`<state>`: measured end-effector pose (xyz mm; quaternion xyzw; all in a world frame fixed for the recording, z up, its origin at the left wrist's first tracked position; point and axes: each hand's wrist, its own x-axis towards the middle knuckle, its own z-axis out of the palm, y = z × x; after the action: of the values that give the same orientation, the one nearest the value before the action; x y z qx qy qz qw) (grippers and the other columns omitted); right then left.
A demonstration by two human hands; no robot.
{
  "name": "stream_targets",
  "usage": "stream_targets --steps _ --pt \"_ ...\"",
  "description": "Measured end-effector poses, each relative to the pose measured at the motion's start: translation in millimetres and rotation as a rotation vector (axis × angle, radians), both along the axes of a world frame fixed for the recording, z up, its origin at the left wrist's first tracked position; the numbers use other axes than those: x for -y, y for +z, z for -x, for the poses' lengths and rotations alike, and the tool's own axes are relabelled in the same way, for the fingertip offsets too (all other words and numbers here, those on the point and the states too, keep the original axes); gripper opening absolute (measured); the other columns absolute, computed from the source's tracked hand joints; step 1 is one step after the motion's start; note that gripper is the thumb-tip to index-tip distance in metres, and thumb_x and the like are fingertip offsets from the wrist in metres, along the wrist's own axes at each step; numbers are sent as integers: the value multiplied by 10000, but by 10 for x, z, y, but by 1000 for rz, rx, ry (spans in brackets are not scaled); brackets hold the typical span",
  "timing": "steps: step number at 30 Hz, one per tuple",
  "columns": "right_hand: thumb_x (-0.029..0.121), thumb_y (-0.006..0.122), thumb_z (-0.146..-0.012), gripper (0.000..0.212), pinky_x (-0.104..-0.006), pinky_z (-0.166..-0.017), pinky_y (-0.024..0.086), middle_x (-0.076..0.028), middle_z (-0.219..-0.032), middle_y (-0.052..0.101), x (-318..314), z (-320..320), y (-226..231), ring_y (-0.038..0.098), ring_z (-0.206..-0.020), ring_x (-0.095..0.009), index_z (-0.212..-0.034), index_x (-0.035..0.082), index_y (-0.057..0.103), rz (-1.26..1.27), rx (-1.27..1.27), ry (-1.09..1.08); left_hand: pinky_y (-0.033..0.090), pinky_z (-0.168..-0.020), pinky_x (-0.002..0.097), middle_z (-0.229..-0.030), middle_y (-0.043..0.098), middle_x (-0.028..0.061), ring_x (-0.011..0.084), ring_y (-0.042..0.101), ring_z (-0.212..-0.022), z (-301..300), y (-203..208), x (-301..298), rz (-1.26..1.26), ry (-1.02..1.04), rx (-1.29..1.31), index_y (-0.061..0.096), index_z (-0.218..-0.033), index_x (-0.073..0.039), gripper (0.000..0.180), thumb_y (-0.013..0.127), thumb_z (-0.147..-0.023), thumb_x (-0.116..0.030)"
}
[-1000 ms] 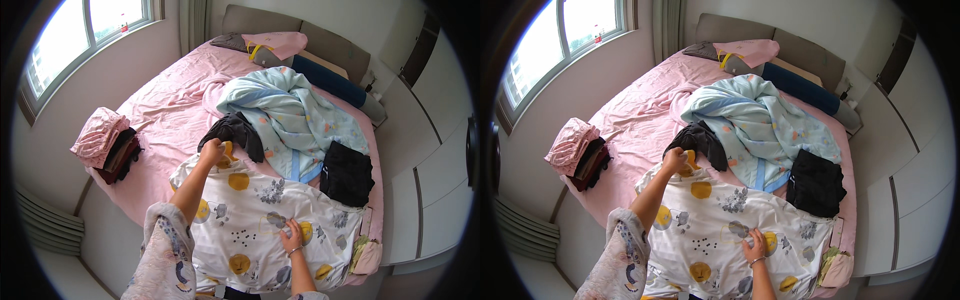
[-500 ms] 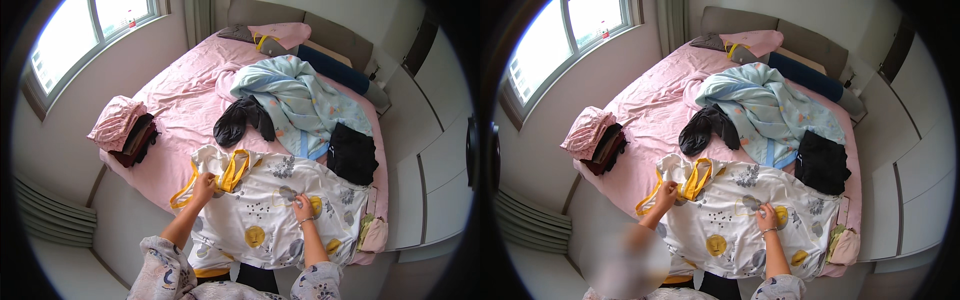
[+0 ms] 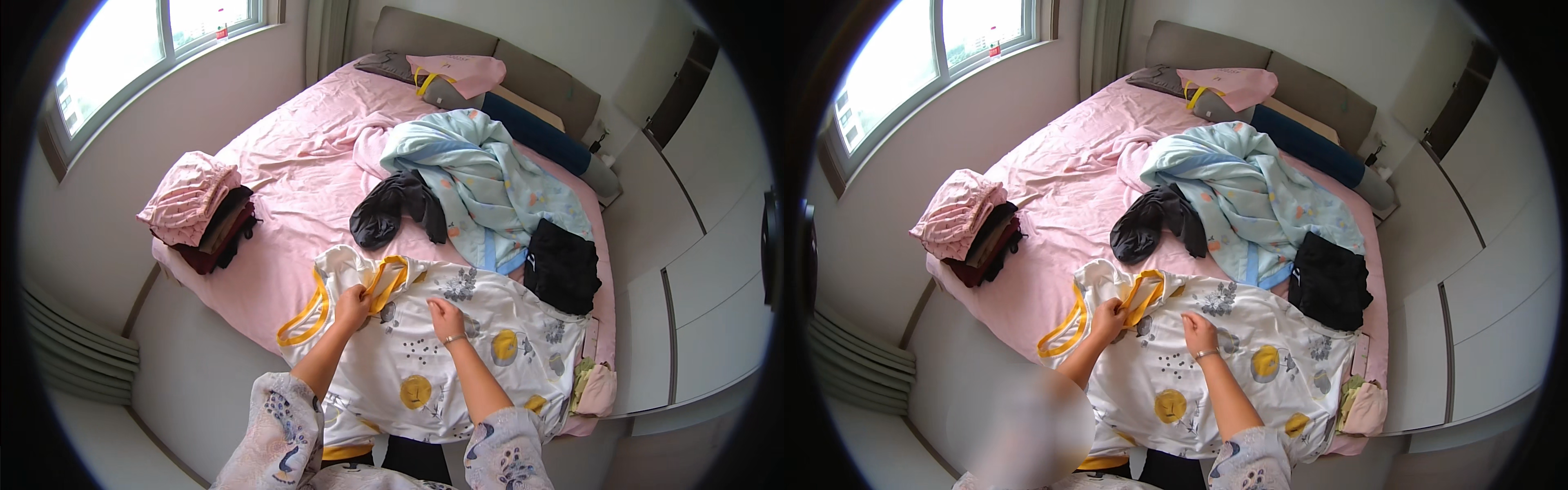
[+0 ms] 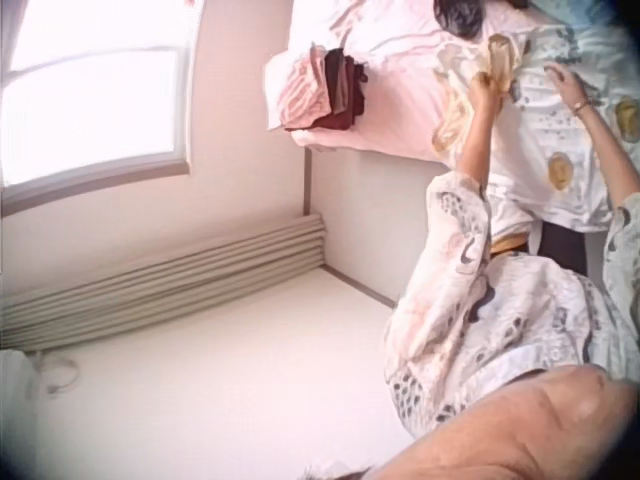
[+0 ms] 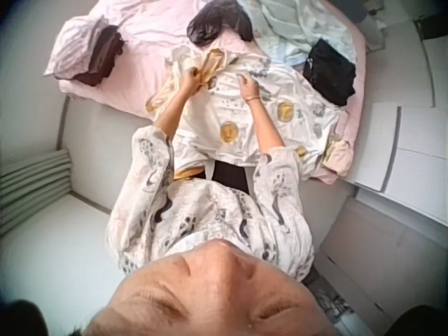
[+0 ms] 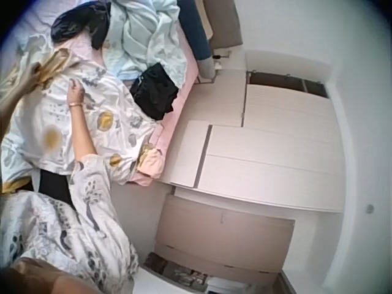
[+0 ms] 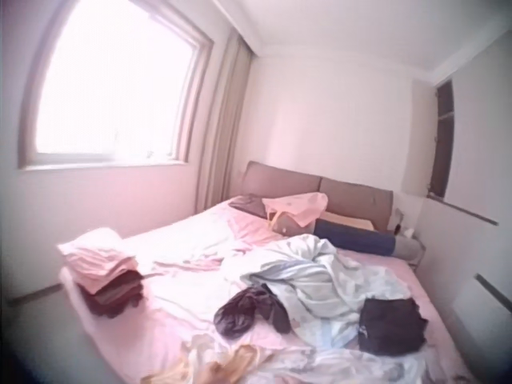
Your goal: The person folds a pink patterned pajama set and a white pajama top with yellow trim on a bed. They smooth and fold each garment by hand, then place the folded items into a neat stack on the left side of the bed.
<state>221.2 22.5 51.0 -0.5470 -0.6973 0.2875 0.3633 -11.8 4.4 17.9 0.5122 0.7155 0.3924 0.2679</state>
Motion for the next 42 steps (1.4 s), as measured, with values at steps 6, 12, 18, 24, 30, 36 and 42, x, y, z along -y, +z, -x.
stream_targets --steps 6,12,18,24,30,36,42 --pt "134 470 -845 220 -375 -739 482 -177 -899 623 -656 669 -16 607 -827 -312 -1004 100 618 -11 163 113 446 -576 329 -649 587 160 235 575 -590 124 27 4 -28 -29 236 604 -802 38 192 578 -741 -142" --pt "224 516 -806 236 -419 -764 483 -182 -938 620 -967 814 -81 599 -872 -332 -954 48 570 219 485 -58 427 -546 245 -675 599 56 97 530 -603 181 -57 71 54 -27 408 600 -865 47 182 588 -786 -116" --pt "246 576 -757 298 -411 -774 489 -185 -961 619 -1038 894 -269 602 -905 -319 -965 34 554 346 521 -268 439 -561 264 -690 600 84 140 557 -600 154 -134 180 80 -95 225 590 -808 10 133 613 -756 -111" --pt "229 559 -755 289 -390 -824 470 -180 -1031 604 -1065 961 -180 587 -955 -317 -967 33 565 483 454 -380 450 -631 393 -742 595 135 312 584 -711 108 110 274 106 -240 -108 561 -748 -53 155 623 -691 -183" --pt "203 551 -764 286 -402 -808 478 -196 -985 613 -1051 925 -90 596 -929 -334 -1009 54 547 433 537 -373 450 -589 382 -682 589 158 309 579 -637 153 79 472 114 -130 -65 549 -756 -27 141 605 -704 -145" --pt "156 546 -752 153 -393 -786 480 -173 -926 626 -1145 609 -333 603 -867 -314 -845 66 629 302 495 -204 428 -506 265 -601 546 77 132 545 -537 205 4 420 -56 80 345 465 -786 2 100 541 -772 -61" --pt "88 535 -746 136 -324 -538 492 -126 -679 637 -1521 39 48 612 -564 -212 -821 47 640 97 237 -88 420 -406 216 -709 592 108 116 555 -508 250 420 -293 -251 13 635 412 -864 -13 75 472 -848 -54"
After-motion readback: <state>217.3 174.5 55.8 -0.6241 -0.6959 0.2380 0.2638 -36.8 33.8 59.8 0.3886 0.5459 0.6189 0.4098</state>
